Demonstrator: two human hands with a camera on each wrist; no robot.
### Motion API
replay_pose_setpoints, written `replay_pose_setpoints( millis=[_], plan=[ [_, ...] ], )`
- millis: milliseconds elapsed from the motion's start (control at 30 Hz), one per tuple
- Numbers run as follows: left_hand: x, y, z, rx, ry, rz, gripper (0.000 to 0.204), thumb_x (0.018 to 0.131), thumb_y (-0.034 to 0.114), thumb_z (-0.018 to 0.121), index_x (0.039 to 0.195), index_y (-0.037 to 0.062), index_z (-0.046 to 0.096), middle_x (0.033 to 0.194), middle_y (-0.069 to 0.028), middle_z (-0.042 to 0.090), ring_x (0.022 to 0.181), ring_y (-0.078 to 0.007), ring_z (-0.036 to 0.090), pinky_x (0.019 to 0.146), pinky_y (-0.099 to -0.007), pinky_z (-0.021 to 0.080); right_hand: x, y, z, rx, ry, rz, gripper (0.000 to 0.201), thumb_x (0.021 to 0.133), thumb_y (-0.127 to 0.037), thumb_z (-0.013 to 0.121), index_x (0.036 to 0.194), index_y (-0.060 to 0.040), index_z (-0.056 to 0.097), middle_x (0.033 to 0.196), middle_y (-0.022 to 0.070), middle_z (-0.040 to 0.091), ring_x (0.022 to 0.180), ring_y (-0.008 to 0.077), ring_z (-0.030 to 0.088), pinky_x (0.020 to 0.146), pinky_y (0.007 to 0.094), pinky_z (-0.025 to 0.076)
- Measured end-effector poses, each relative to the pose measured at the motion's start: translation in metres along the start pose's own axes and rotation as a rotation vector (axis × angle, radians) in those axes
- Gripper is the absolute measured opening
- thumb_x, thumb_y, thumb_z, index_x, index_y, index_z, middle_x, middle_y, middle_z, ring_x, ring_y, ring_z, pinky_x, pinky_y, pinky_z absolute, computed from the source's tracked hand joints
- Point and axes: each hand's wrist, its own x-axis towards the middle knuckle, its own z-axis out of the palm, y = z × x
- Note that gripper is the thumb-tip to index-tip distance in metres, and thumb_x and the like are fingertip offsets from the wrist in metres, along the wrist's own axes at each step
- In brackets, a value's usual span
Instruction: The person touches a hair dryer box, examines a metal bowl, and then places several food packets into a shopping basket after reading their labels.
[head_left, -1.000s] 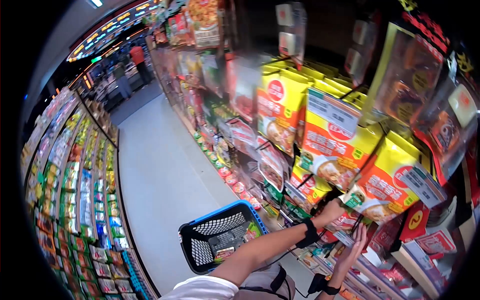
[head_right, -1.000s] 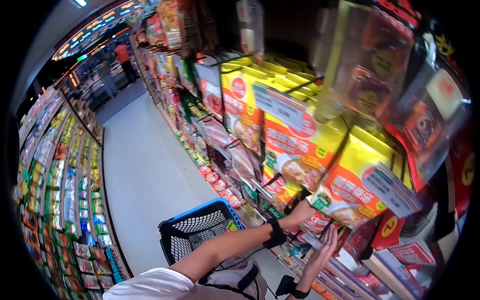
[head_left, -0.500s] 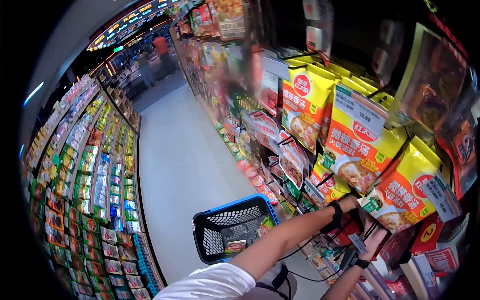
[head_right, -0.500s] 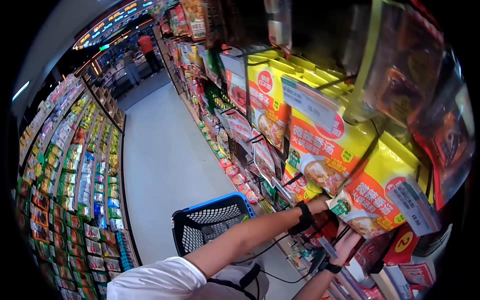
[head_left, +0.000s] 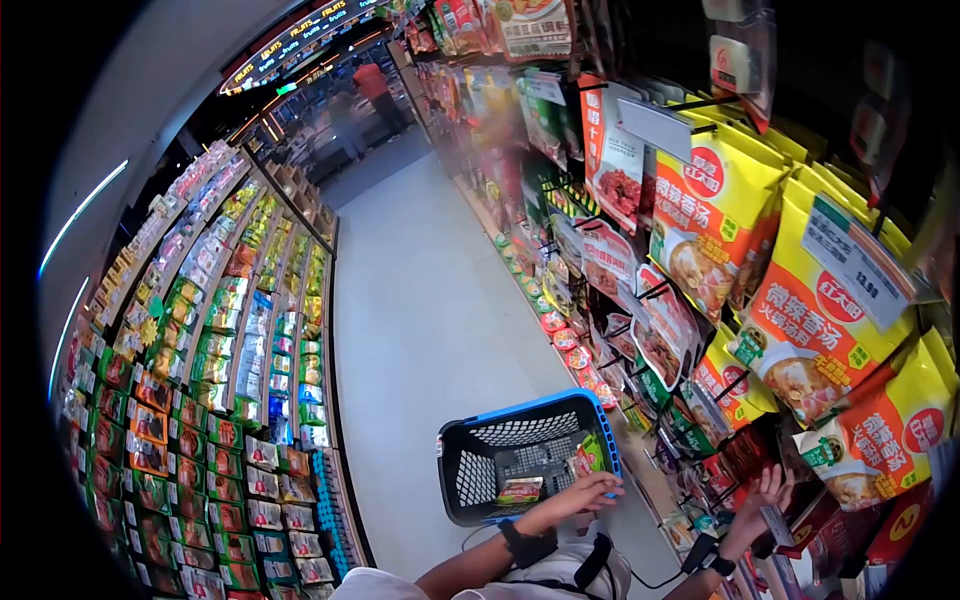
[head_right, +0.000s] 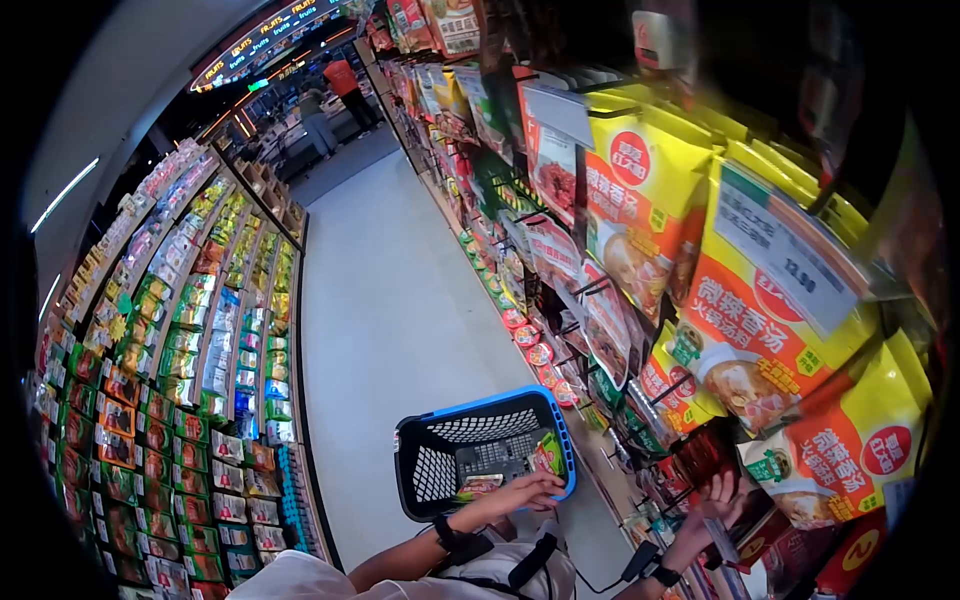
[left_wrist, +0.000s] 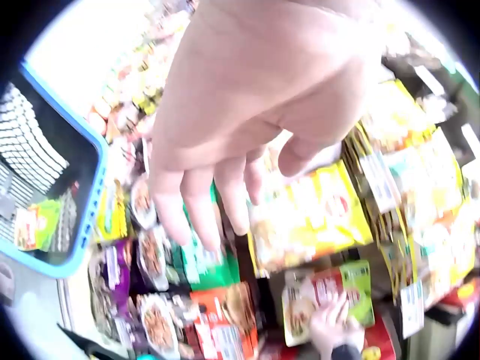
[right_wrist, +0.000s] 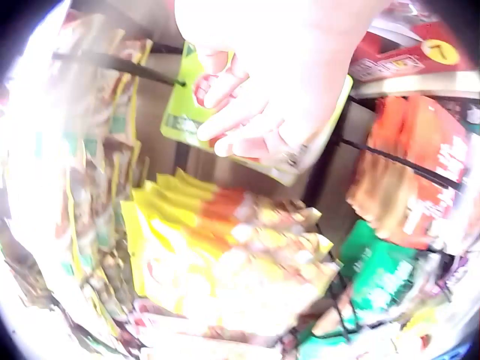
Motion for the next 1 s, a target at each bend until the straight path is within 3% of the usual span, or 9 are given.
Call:
replay_pose_setpoints(
  millis=[167,267,333,500,633,733,800,867,1000],
  plan=[
    [-0.066,-0.044,-0.117,-0.266,0.691,0.233,0.027,0.099,0.024,0.035,0.114,0.0078,0.051,0.11,-0.0081,0.063,0.095,-0.0188,0.063,0.081,-0.0332,0.052,-0.066,0.119,-0.012,-0.417,0.048,0.777,0.023,0.093,-0.034,0.05,0.097,-0.0115,0.052,0.08,0.0027,0.058,0.074,0.0154,0.058,0.07,0.0288,0.049],
    [-0.065,-0.144,-0.203,-0.069,0.954,0.216,0.021,0.097,0.017,0.041,0.107,0.0018,0.052,0.097,-0.0094,0.06,0.091,-0.015,0.06,0.078,-0.0279,0.047,-0.115,0.182,0.04,-0.866,-0.427,0.993,0.019,0.096,-0.023,0.047,0.083,-0.0097,0.051,0.07,0.003,0.054,0.062,0.0129,0.056,0.062,0.0276,0.049],
    [-0.069,-0.213,-0.238,0.121,1.083,0.211,0.027,0.091,0.013,0.05,0.112,-0.0032,0.049,0.095,-0.0117,0.058,0.088,-0.0177,0.057,0.079,-0.0302,0.046,-0.144,0.224,0.06,-0.985,-0.908,1.001,0.022,0.096,-0.019,0.047,0.081,-0.0041,0.052,0.067,0.0022,0.053,0.06,0.0103,0.053,0.059,0.0251,0.045],
    [-0.1,-0.288,-0.244,0.231,1.516,-0.058,0.059,0.079,0.012,0.061,0.127,-0.0083,0.033,0.121,-0.029,0.044,0.112,-0.0401,0.046,0.098,-0.0411,0.037,-0.183,0.323,0.057,-1.148,-1.464,1.07,0.017,0.094,-0.018,0.05,0.09,-0.0025,0.057,0.079,0.0059,0.062,0.073,0.0107,0.06,0.069,0.0239,0.047],
    [-0.093,-0.342,-0.282,0.779,1.701,-0.484,0.065,0.081,0.015,0.064,0.133,-0.004,0.031,0.129,-0.0252,0.043,0.12,-0.0404,0.042,0.105,-0.044,0.031,-0.164,0.434,-0.007,-1.457,-0.945,1.329,0.022,0.091,-0.019,0.055,0.105,-0.0013,0.055,0.084,0.0056,0.063,0.077,0.0144,0.062,0.07,0.0277,0.049],
    [-0.087,-0.379,-0.321,0.289,1.485,-0.475,0.052,0.086,0.012,0.061,0.131,-0.0016,0.038,0.126,-0.0197,0.049,0.115,-0.0345,0.048,0.1,-0.0402,0.036,-0.16,0.531,-0.105,-1.773,-1.396,1.129,0.036,0.089,-0.028,0.058,0.11,0.0001,0.053,0.087,0.014,0.065,0.081,0.0234,0.065,0.072,0.0337,0.05],
    [-0.072,-0.388,-0.317,-0.059,1.708,-0.154,0.038,0.09,0.007,0.055,0.126,-0.0009,0.045,0.116,-0.0165,0.056,0.103,-0.0276,0.056,0.092,-0.0336,0.042,-0.189,0.592,-0.144,-1.767,-1.652,0.899,0.036,0.091,-0.03,0.058,0.111,0.0,0.052,0.096,0.0128,0.066,0.09,0.0247,0.064,0.077,0.0346,0.05],
    [-0.061,-0.408,-0.315,-0.053,1.809,0.037,0.034,0.09,0.0,0.054,0.123,-0.0043,0.047,0.111,-0.0166,0.058,0.098,-0.0202,0.057,0.087,-0.0285,0.044,-0.224,0.654,-0.138,-1.967,-2.047,1.001,0.05,0.087,-0.034,0.064,0.118,0.0022,0.049,0.107,0.018,0.064,0.1,0.0296,0.062,0.086,0.0384,0.048],
    [-0.055,-0.413,-0.315,-0.101,1.833,-0.018,0.036,0.089,-0.003,0.054,0.123,-0.0058,0.047,0.117,-0.0168,0.054,0.106,-0.02,0.055,0.094,-0.0287,0.041,-0.281,0.716,-0.176,-1.468,-2.087,1.246,0.069,0.08,-0.039,0.07,0.129,0.0011,0.044,0.121,0.022,0.056,0.112,0.0305,0.057,0.092,0.0366,0.044]
  ],
)
